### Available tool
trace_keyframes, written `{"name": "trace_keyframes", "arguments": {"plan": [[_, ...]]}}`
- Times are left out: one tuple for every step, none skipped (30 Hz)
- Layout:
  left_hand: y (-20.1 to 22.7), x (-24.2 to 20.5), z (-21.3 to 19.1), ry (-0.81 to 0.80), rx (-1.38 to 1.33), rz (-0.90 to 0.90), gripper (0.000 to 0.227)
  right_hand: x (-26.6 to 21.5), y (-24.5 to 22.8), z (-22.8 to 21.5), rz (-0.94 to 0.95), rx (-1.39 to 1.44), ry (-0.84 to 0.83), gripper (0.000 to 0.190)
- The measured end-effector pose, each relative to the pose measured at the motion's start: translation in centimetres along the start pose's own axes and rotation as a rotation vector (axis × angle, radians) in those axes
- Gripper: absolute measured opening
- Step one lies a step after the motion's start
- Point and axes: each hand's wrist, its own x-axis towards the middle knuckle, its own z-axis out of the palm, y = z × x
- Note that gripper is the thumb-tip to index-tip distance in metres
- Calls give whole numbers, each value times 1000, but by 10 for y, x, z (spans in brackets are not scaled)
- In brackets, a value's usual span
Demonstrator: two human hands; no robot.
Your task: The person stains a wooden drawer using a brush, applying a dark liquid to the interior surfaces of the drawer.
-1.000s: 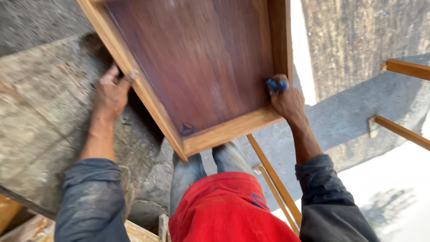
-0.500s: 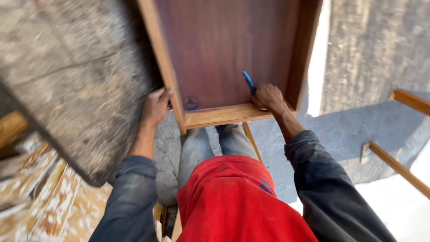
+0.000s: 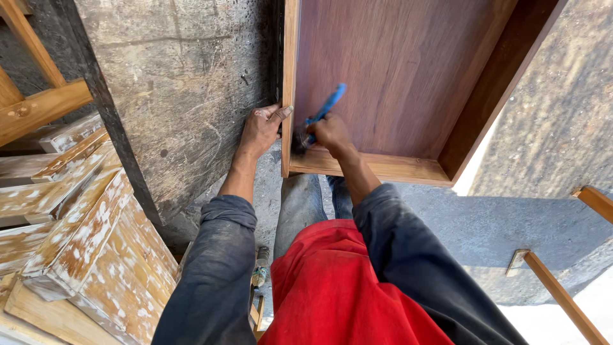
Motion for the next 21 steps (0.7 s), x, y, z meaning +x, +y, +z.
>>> {"name": "trace_keyframes", "arguments": {"plan": [[-9, 7, 2, 8, -3, -7, 43, 4, 6, 1, 21, 108, 39, 35], [-20, 9, 12, 10, -12, -21, 42, 3, 18, -2, 53, 211, 81, 33], [-14, -1, 10, 1, -21, -29, 42, 6, 32, 1, 65, 204, 85, 33], [-4, -4, 8, 9, -18, -20, 41, 14, 42, 1, 34, -52, 90, 44], [7, -6, 5, 18, -16, -10, 41, 23, 52, 0, 6, -308, 93, 58], [-12, 8, 5, 6, -21, -13, 41, 16, 55, -16, 17, -309, 100, 58], [-31, 23, 5, 6, -1, 8, 41, 9, 58, -31, 35, -474, 65, 62], [-47, 43, 7, 6, 16, 38, 41, 5, 58, -50, 51, -640, 37, 67], [-37, 35, 4, -6, 9, 45, 41, 6, 69, -84, 60, -642, 51, 67], [-29, 24, 5, -15, 5, 44, 40, 1, 85, -118, 101, -714, 88, 69], [-20, 14, 5, -24, 1, 42, 39, -6, 101, -153, 143, -785, 124, 71], [-14, 7, 5, -44, -8, 49, 39, -16, 114, -184, 161, -786, 140, 71], [-7, 0, 4, -48, -1, 53, 41, -27, 126, -216, 221, -754, 215, 69], [1, -4, -1, -48, 10, 61, 42, -37, 135, -245, 275, -718, 290, 68], [-2, -1, 1, -65, 5, 71, 42, -46, 139, -258, 286, -716, 308, 68], [-7, 1, 1, -43, 8, 49, 43, -55, 143, -270, 263, -796, 329, 61], [-11, 3, 2, -21, 11, 26, 45, -64, 147, -281, 241, -877, 349, 54], [-7, 0, 4, -32, 10, 25, 45, -68, 143, -278, 252, -875, 353, 54], [-2, -3, 6, -21, 2, 33, 43, -73, 139, -273, 199, -943, 374, 48], [2, -7, 1, 7, -6, 40, 41, -70, 130, -265, 130, -1013, 389, 45], [0, -4, 5, 12, -7, 39, 41, -74, 130, -258, 125, -1016, 386, 45]]}}
